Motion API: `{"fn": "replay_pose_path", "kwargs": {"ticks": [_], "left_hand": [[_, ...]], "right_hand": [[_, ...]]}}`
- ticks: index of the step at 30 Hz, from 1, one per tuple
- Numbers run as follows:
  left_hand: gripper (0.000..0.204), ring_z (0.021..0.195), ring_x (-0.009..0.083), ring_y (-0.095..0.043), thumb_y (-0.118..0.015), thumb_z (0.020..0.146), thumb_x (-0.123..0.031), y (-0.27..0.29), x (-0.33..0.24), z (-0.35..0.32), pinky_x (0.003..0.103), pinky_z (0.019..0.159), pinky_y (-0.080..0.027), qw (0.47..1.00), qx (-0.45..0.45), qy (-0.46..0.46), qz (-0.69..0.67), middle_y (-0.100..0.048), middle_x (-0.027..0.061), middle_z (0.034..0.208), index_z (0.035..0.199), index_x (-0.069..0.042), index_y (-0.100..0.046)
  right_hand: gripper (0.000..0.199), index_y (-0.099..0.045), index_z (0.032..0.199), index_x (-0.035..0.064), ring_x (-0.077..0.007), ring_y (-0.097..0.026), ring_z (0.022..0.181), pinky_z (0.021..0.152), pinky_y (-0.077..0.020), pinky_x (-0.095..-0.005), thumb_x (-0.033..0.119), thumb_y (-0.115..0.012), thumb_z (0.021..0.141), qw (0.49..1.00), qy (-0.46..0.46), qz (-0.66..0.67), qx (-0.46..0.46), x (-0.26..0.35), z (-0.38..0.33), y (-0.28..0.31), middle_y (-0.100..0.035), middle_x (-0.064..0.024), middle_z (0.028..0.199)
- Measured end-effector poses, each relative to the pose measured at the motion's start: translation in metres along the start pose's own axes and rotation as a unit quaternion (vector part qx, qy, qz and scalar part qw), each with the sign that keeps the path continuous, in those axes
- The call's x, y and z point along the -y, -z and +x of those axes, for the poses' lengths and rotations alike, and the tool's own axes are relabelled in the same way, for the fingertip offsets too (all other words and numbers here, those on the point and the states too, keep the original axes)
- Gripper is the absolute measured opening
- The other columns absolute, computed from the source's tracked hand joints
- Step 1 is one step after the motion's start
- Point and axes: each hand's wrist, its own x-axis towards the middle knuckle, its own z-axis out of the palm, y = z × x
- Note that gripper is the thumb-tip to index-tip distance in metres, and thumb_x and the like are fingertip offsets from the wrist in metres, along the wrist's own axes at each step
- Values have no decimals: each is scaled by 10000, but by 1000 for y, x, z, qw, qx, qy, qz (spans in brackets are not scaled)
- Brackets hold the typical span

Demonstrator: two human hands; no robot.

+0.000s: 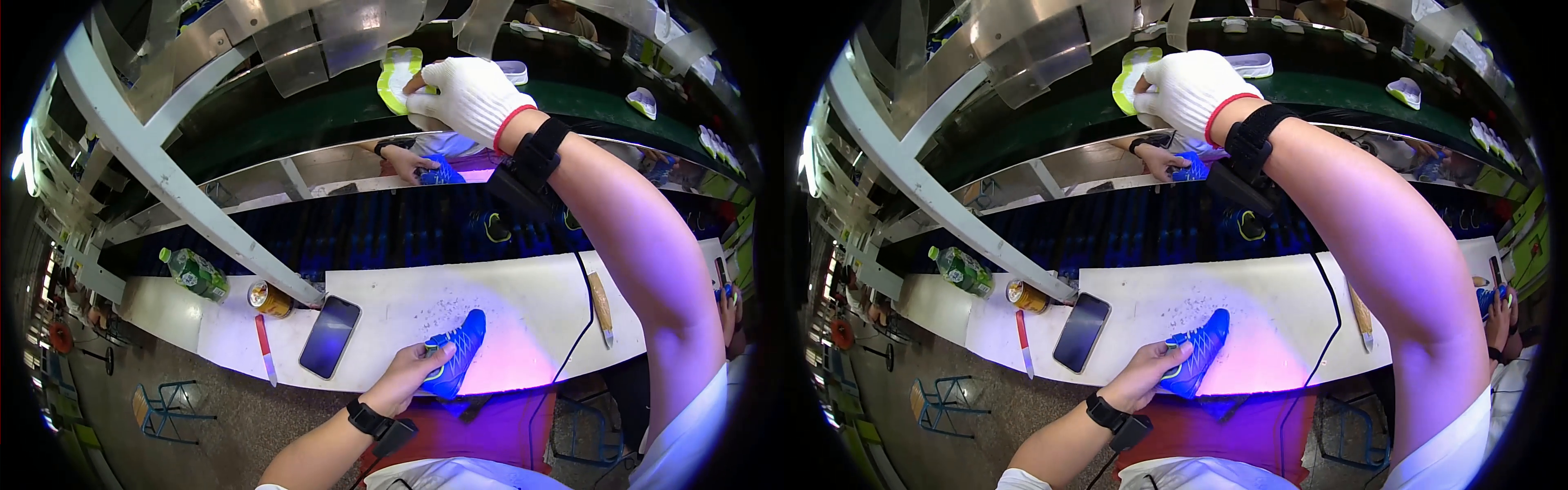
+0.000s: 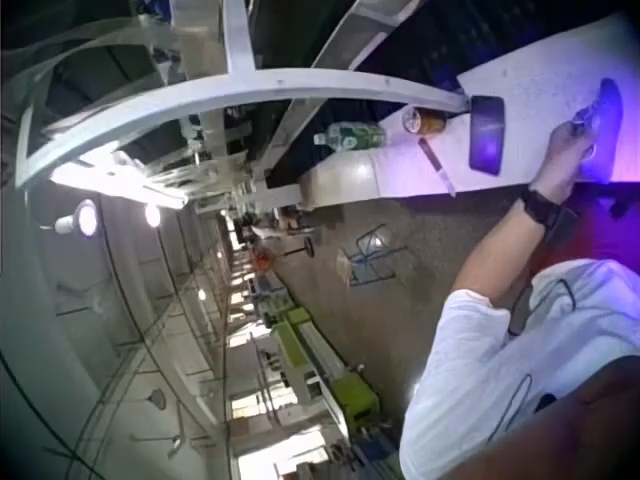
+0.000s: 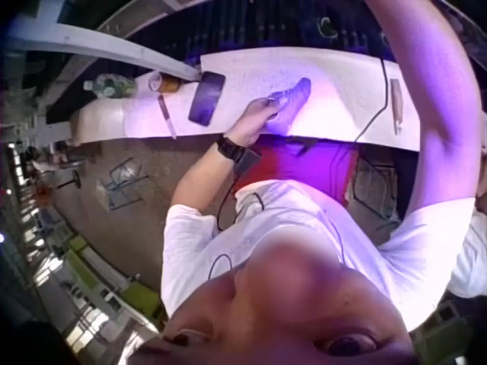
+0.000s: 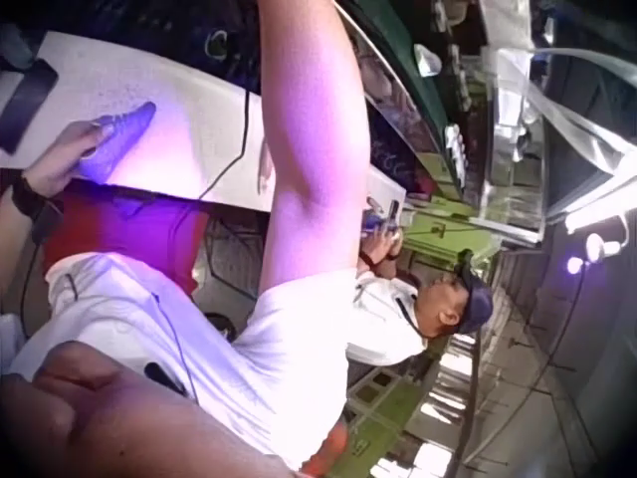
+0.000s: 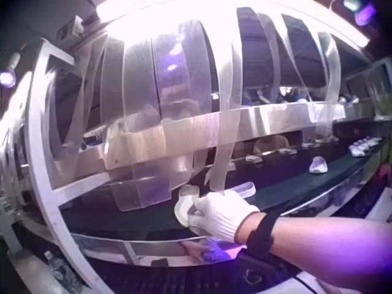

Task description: Applying adhesive and inspecting shoe components on an assembly line.

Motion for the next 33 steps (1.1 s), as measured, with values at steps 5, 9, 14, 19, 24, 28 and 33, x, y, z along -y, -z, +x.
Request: {"fn": "replay_pose_path", "kwargs": {"ticks": [5,9,14,19,24,28,33], "left_hand": [[474,1190,388,-657,-783,958,-316,-9,3,-46,462,1021,-535,775,-206,-277,529,-673,213,1334,1319,-28,-677],[586,1405,476,-479,-745,963,-258,-8,39,-25,552,1137,-435,678,-203,-408,577,-514,205,1553,1504,-123,-563],[628,1423,476,-469,-737,967,-246,-9,55,-19,565,1124,-442,632,-224,-431,604,-501,177,1573,1549,-158,-518],[600,1423,475,-475,-737,967,-243,-11,51,-13,555,1109,-458,614,-235,-442,610,-515,169,1559,1528,-156,-543],[602,1359,520,-519,-735,939,-191,-7,51,-18,573,1104,-464,602,-185,-469,619,-524,203,1551,1511,-113,-563],[604,1343,462,-544,-624,1063,-349,10,52,-32,525,1148,-434,576,-172,-500,623,-541,300,1471,1523,12,-475],[573,1207,510,-608,-675,1008,-416,-3,6,-15,566,1018,-482,557,-123,-498,653,-648,317,1319,1376,17,-595]], "right_hand": [[787,-750,1162,-31,-398,-761,950,846,-602,-459,711,-603,944,992,-120,13,29,10,-10,31,-768,-269,1054],[680,-774,1102,-4,-409,-757,957,874,-595,-476,644,-631,951,991,-128,-20,41,39,18,2,-774,-246,991],[273,-696,1185,43,-434,-722,1016,886,-587,-496,179,-612,963,979,-61,90,-175,61,50,-43,-736,-262,1083],[235,-755,1094,35,-409,-743,969,878,-583,-498,110,-585,950,994,47,40,-87,79,47,-47,-757,-240,999],[184,-829,956,150,-299,-789,923,752,-611,-442,171,-647,944,982,3,-174,-73,68,16,-5,-813,-95,963],[205,-860,1004,208,-272,-774,967,767,-578,-411,210,-682,901,974,-8,-227,24,72,-26,40,-818,-43,986],[241,-769,963,42,-277,-721,896,762,-551,-406,205,-770,786,964,22,-216,-152,44,-130,99,-726,-113,973]]}}
